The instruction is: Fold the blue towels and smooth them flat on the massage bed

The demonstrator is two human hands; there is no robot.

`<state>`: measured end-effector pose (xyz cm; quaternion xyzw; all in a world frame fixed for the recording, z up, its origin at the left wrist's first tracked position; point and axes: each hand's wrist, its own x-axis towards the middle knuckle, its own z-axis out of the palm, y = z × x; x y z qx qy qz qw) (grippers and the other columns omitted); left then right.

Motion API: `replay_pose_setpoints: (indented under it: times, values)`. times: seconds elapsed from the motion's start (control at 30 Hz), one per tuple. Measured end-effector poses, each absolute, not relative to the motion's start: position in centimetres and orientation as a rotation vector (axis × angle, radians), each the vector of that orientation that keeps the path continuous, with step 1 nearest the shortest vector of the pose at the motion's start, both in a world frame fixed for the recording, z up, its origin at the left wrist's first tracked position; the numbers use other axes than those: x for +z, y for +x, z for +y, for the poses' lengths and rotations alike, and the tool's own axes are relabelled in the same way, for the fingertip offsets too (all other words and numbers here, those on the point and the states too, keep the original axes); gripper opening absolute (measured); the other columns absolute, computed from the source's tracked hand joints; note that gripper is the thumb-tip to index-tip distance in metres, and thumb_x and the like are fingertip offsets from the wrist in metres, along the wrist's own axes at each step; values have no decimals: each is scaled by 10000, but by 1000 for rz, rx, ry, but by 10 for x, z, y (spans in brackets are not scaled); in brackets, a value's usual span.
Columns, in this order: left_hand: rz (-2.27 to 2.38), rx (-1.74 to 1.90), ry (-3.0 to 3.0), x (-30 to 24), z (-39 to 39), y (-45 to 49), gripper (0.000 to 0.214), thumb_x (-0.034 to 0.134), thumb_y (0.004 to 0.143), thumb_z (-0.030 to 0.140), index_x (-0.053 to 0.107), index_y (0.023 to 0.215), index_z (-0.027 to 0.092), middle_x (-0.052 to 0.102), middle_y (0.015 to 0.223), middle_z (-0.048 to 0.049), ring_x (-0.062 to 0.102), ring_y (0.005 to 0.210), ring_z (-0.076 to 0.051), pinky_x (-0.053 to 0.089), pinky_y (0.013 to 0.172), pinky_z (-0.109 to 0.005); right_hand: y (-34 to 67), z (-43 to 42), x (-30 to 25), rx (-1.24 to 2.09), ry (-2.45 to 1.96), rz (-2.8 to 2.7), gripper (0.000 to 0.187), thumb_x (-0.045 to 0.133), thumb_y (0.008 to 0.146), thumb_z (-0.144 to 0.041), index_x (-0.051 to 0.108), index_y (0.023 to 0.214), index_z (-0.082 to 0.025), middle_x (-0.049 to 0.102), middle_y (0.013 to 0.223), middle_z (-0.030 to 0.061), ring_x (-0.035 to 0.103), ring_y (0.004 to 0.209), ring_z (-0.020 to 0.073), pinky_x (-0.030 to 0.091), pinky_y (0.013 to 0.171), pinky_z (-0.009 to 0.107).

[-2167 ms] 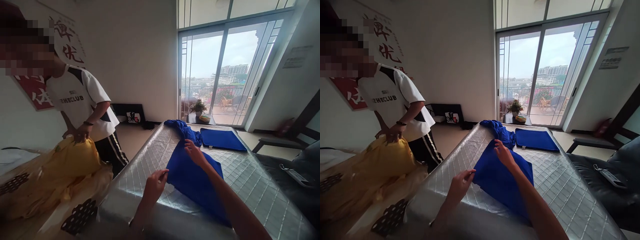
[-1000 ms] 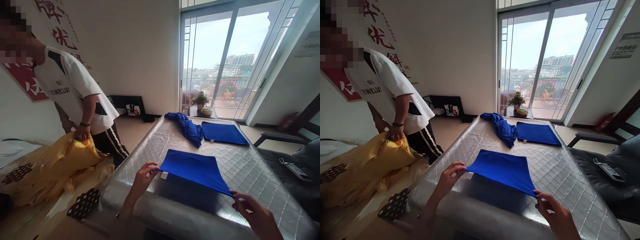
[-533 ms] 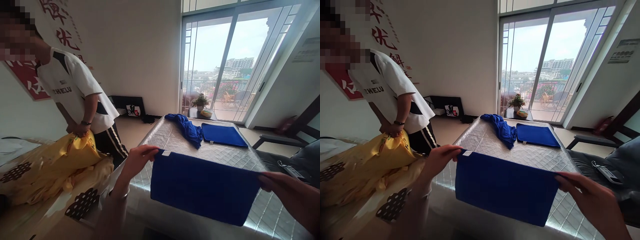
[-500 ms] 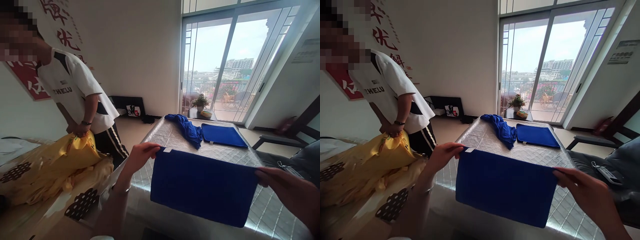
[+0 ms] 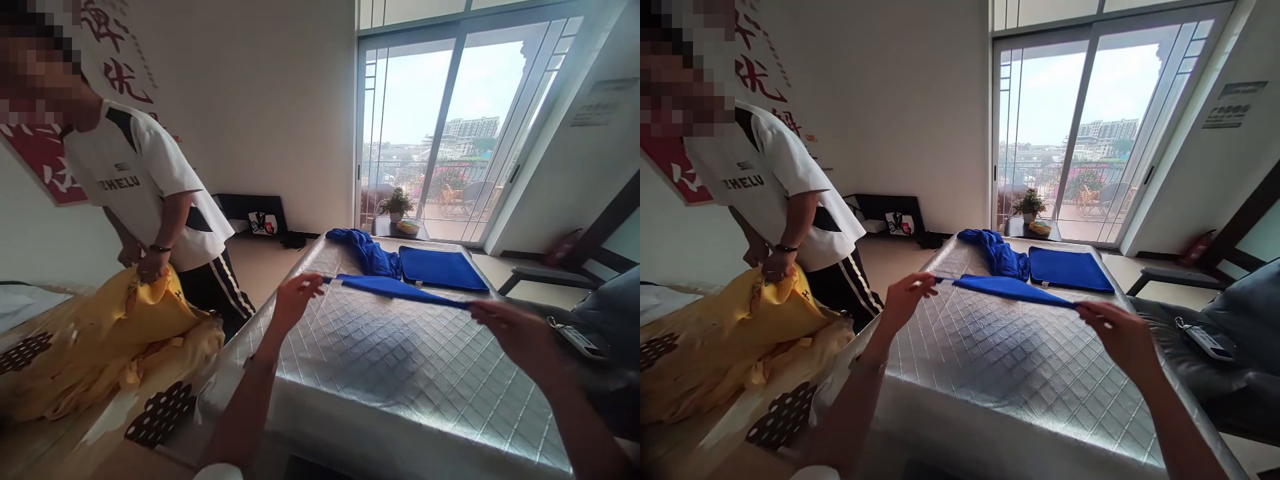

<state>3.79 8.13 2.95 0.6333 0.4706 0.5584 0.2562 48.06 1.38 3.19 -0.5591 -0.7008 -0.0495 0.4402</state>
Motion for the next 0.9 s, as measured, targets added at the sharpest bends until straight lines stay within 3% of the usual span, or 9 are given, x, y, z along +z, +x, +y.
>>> replay_pose_setpoints:
  times: [0.1,0.2,0.33,0.53,0.67,0.9]
  values:
    - [1317,1300,1662,-31,59,29,447,685,832,586,751,1026,189,791,841,-58,759,798,-244,584,729,-326,471,-8,-29,129,-1313,-1808,462,581,877,-663,802,970,-268,785,1019,60,755,798,212,643,725,349]
    - [1453,1075,1622,-86,46,32,464,610,852,599,764,944,172,792,822,-64,751,777,-244,578,747,-340,465,-18,-95,366,-1392,-1841,521,518,894,-693,805,950,-263,782,1037,83,759,855,238,644,781,387]
    - [1612,919,1660,-120,37,42,338,594,833,503,751,868,205,793,856,-37,747,811,-232,554,788,-319,468,-24,-148,454,-1497,-1912,540,451,922,-690,803,967,-283,771,1090,85,750,929,247,619,866,409]
    - [1774,839,1701,-120,22,41,282,518,902,414,721,982,234,783,946,-33,735,843,-219,524,774,-308,470,-42,-155,345,-1574,-2017,454,423,975,-576,786,1048,-312,746,1179,55,736,992,230,616,863,369]
    - [1914,754,1878,-124,11,44,212,515,919,295,708,998,251,769,974,-35,702,961,-232,489,857,-334,465,-55,-152,226,-1571,-2080,414,419,989,-517,777,1064,-323,753,1166,34,736,985,211,613,851,340]
    - [2006,659,2008,-136,7,48,181,521,927,214,686,988,256,754,1004,-24,676,982,-226,462,888,-351,452,-58,-137,28,-1709,-2151,404,448,964,-533,790,905,-327,783,1013,22,743,877,210,603,789,343]
